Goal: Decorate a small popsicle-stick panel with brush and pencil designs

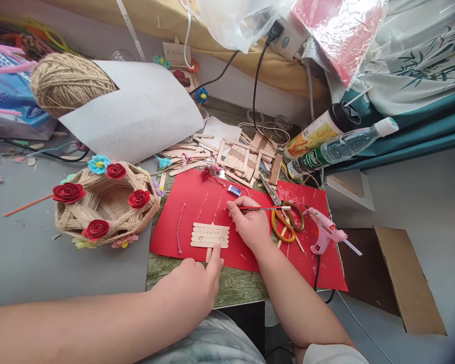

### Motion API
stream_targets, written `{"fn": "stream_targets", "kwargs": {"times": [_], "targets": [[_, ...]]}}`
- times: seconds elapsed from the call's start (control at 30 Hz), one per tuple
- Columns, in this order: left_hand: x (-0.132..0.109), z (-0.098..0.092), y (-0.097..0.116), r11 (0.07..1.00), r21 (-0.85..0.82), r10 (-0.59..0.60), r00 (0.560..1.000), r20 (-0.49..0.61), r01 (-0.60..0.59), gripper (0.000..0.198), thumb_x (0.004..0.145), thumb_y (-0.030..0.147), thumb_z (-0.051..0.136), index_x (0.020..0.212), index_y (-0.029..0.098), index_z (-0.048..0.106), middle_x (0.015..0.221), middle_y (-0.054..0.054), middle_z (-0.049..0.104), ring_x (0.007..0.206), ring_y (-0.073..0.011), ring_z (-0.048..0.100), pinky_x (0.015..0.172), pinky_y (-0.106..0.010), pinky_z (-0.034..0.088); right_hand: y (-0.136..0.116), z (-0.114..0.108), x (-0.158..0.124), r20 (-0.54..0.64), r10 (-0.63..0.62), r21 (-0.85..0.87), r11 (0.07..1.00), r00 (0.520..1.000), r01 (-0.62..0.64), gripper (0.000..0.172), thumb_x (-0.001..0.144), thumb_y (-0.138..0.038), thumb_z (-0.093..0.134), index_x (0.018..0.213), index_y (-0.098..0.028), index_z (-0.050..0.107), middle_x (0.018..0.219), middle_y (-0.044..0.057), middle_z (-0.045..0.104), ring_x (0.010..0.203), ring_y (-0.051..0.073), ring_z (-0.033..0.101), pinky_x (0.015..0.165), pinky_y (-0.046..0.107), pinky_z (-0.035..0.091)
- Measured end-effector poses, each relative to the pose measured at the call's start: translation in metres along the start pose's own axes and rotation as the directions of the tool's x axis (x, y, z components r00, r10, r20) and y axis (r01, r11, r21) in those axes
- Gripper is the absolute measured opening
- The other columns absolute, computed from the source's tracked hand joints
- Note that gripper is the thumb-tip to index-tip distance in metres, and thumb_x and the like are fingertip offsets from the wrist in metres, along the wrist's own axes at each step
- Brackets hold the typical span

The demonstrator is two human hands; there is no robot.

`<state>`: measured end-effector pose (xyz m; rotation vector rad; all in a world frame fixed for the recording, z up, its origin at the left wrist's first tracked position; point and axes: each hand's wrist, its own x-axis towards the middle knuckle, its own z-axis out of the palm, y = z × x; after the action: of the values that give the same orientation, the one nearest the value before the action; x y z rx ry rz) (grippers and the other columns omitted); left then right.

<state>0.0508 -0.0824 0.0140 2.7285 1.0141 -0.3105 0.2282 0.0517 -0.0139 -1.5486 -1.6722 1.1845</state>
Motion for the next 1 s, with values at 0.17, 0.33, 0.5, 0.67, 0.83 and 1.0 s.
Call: {"fn": "stream_targets", "kwargs": {"times": [0.17,0.33,0.5,0.67,0.83,1.0], "targets": [[-0.001,0.002,0.000,1.000,0.013,-0.001,1.000,-0.017,0.001,0.065,0.085,0.029,0.075,0.148,0.016,0.064,0.157,-0.035,0.047,0.057,-0.0148,0.066,0.052,-0.031,0.045,-0.001,0.002,0.000,-0.028,-0.067,-0.045,0.997,0.997,0.066,0.031,0.098,-0.047,0.067,0.079,-0.023,0.066,0.073,0.001,0.067,0.071,0.019,0.061,0.066,0.030,0.047],[-0.001,-0.001,-0.002,0.999,0.045,0.018,1.000,-0.009,-0.017,0.065,0.086,0.028,0.074,0.149,0.016,0.063,0.156,-0.036,0.048,0.055,-0.0169,0.066,0.049,-0.032,0.045,-0.001,0.000,0.001,-0.039,-0.089,-0.078,0.993,0.995,0.085,0.031,0.099,-0.044,0.065,0.077,-0.023,0.061,0.072,0.001,0.064,0.070,0.019,0.059,0.065,0.030,0.045],[0.000,-0.002,-0.002,0.999,0.044,0.021,1.000,-0.003,-0.020,0.065,0.086,0.028,0.073,0.149,0.016,0.063,0.156,-0.035,0.049,0.054,-0.0172,0.067,0.048,-0.031,0.046,0.001,-0.001,0.001,-0.053,-0.089,-0.090,0.992,0.995,0.084,0.032,0.099,-0.045,0.064,0.077,-0.023,0.059,0.068,-0.001,0.059,0.065,0.018,0.055,0.061,0.029,0.042],[0.000,-0.003,-0.002,0.997,0.065,0.034,0.998,0.050,-0.037,0.064,0.091,0.027,0.067,0.153,0.016,0.058,0.158,-0.036,0.045,0.056,-0.0185,0.068,0.048,-0.032,0.046,0.002,-0.002,0.000,-0.063,-0.089,-0.111,0.990,0.994,0.082,0.032,0.101,-0.044,0.063,0.077,-0.023,0.057,0.068,-0.001,0.058,0.063,0.017,0.053,0.061,0.028,0.042],[0.001,-0.002,-0.002,0.997,0.064,0.036,0.997,0.072,-0.041,0.066,0.091,0.025,0.065,0.155,0.015,0.055,0.159,-0.036,0.042,0.057,-0.0194,0.068,0.049,-0.033,0.046,0.006,-0.004,-0.004,-0.086,-0.079,0.013,0.997,0.993,0.080,0.036,0.101,-0.050,0.063,0.078,-0.023,0.057,0.066,-0.002,0.058,0.057,0.015,0.054,0.055,0.027,0.043],[0.002,-0.001,0.000,0.998,0.054,0.034,0.997,0.075,-0.039,0.066,0.089,0.025,0.067,0.154,0.015,0.056,0.159,-0.036,0.043,0.057,-0.0206,0.068,0.048,-0.034,0.045,0.008,-0.010,-0.007,-0.120,0.012,0.222,0.975,0.993,0.015,0.031,0.096,-0.053,0.071,0.094,-0.022,0.068,0.068,-0.002,0.065,0.049,0.014,0.061,0.052,0.027,0.049]]}}
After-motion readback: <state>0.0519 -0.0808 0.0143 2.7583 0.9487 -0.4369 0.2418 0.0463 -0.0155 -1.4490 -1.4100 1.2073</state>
